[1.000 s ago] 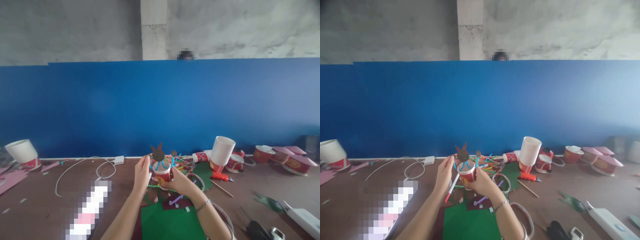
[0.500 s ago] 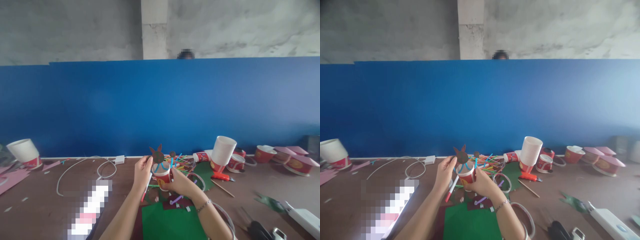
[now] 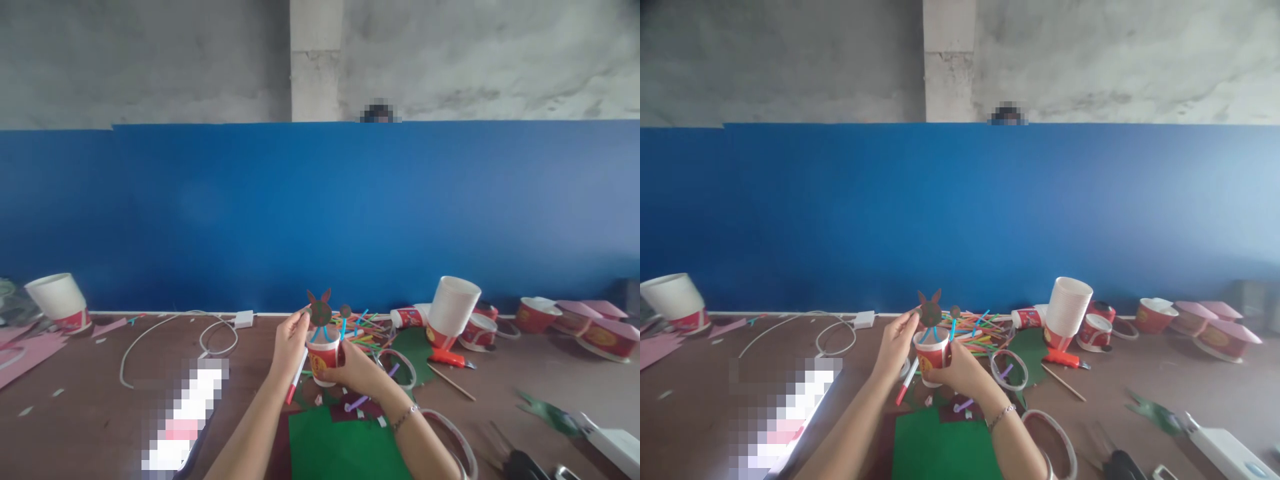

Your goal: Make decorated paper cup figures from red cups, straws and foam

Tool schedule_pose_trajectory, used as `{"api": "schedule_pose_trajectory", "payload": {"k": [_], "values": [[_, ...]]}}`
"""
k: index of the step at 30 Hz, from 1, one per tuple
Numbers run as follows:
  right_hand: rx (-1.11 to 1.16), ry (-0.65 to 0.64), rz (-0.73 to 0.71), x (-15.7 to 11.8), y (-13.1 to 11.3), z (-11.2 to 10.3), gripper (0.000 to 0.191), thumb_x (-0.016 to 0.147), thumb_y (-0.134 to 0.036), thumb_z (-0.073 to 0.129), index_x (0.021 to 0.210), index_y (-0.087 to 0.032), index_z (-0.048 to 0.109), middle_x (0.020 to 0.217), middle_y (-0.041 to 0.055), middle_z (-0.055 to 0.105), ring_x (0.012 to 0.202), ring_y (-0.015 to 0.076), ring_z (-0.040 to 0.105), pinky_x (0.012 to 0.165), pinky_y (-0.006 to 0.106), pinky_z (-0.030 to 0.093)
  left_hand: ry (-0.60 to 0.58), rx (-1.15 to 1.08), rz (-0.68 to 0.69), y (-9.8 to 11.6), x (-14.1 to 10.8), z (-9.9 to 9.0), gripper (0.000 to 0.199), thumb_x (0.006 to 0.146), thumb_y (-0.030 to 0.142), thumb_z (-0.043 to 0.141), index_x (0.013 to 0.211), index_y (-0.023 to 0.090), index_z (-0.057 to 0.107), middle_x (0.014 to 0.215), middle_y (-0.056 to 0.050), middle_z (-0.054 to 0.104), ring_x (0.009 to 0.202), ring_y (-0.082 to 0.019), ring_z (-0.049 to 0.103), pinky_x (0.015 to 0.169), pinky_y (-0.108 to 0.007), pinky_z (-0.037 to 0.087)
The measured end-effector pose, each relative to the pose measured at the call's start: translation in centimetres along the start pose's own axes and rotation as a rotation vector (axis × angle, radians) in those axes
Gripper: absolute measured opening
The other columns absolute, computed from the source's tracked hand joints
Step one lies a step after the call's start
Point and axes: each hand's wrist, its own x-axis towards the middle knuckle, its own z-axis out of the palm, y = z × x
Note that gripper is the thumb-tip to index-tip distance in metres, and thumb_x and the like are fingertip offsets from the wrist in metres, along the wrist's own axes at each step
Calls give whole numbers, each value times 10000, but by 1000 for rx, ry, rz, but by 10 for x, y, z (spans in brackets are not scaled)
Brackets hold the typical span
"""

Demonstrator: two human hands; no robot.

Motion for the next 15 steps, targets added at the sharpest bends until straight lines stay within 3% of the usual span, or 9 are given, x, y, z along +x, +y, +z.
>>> {"api": "schedule_pose_trajectory", "payload": {"k": [6,11,15], "values": [[-42,31,-5,-4,-11,2,374,595,-192,714,943,-170,577,903,26,700,837,206,645,705,287,504,28,2,-4,1,2,-2,353,774,467,600,837,134,698,744,-58,698,766,-208,634,687,-267,477],[-52,4,-29,-6,-16,0,348,601,-184,701,931,-180,588,891,11,702,846,208,644,714,290,500,25,-11,-5,-3,3,-2,378,784,438,593,1021,152,664,934,-83,705,871,-219,636,766,-293,474],[-59,20,-17,-6,-14,0,417,585,-195,722,975,-167,578,917,23,700,850,211,642,725,300,500,34,49,7,-1,2,-3,326,791,447,567,885,147,653,768,-56,683,752,-194,632,681,-271,472]]}}
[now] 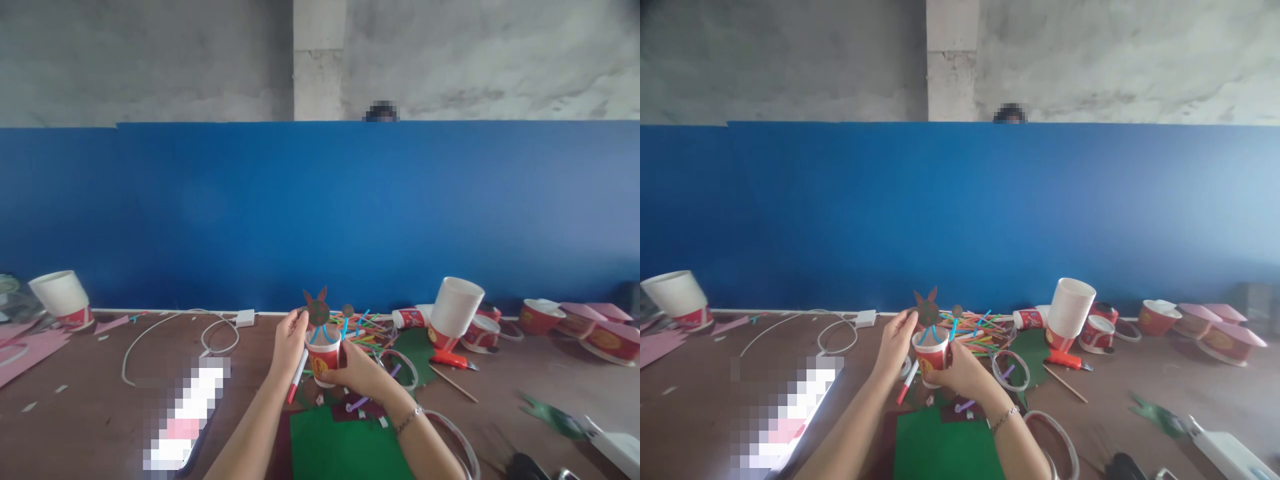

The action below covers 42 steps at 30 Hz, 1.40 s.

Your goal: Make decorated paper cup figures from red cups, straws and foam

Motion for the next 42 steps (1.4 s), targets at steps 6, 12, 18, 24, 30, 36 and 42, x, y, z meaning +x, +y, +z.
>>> {"api": "schedule_pose_trajectory", "payload": {"k": [6,12,18,24,30,36,42], "values": [[-3,-16,-23,-2,-3,0,367,587,-176,711,937,-174,600,887,12,705,834,208,644,712,290,499,44,14,21,0,0,-1,251,795,434,557,848,189,559,706,4,610,659,-150,591,642,-246,444],[3,0,-16,-2,-3,-1,385,583,-174,709,952,-171,600,882,18,705,835,216,642,697,289,500,99,-107,-44,-8,-4,2,269,882,440,350,944,217,487,704,18,608,696,-152,590,678,-267,439],[18,-5,-35,0,0,-2,361,590,-203,718,931,-160,605,884,23,700,833,216,638,707,296,497,160,-197,-76,-13,-5,8,206,875,413,356,898,237,460,730,25,621,673,-146,594,671,-276,444],[-18,56,-4,3,10,-5,433,567,-214,740,973,-174,595,933,33,691,849,225,635,734,320,493,101,-88,30,1,-3,3,209,803,405,558,803,196,557,708,13,614,701,-141,582,684,-243,431],[-21,49,-5,4,18,-5,425,578,-237,740,968,-180,582,921,35,689,830,220,639,721,316,491,62,-54,-23,7,0,-3,248,715,399,646,725,152,630,639,5,615,632,-130,551,625,-225,407],[-61,23,-16,-3,1,-7,447,572,-204,726,997,-178,591,928,23,685,844,206,631,701,271,482,27,-48,-39,12,-1,-2,236,719,382,623,738,147,611,627,7,615,621,-130,567,615,-228,429],[-77,8,-20,-4,-4,-4,384,574,-197,721,936,-161,599,884,25,695,799,200,631,664,262,477,8,-62,-10,8,-1,-2,245,750,387,601,813,151,608,693,-12,653,670,-148,610,638,-244,461]]}}
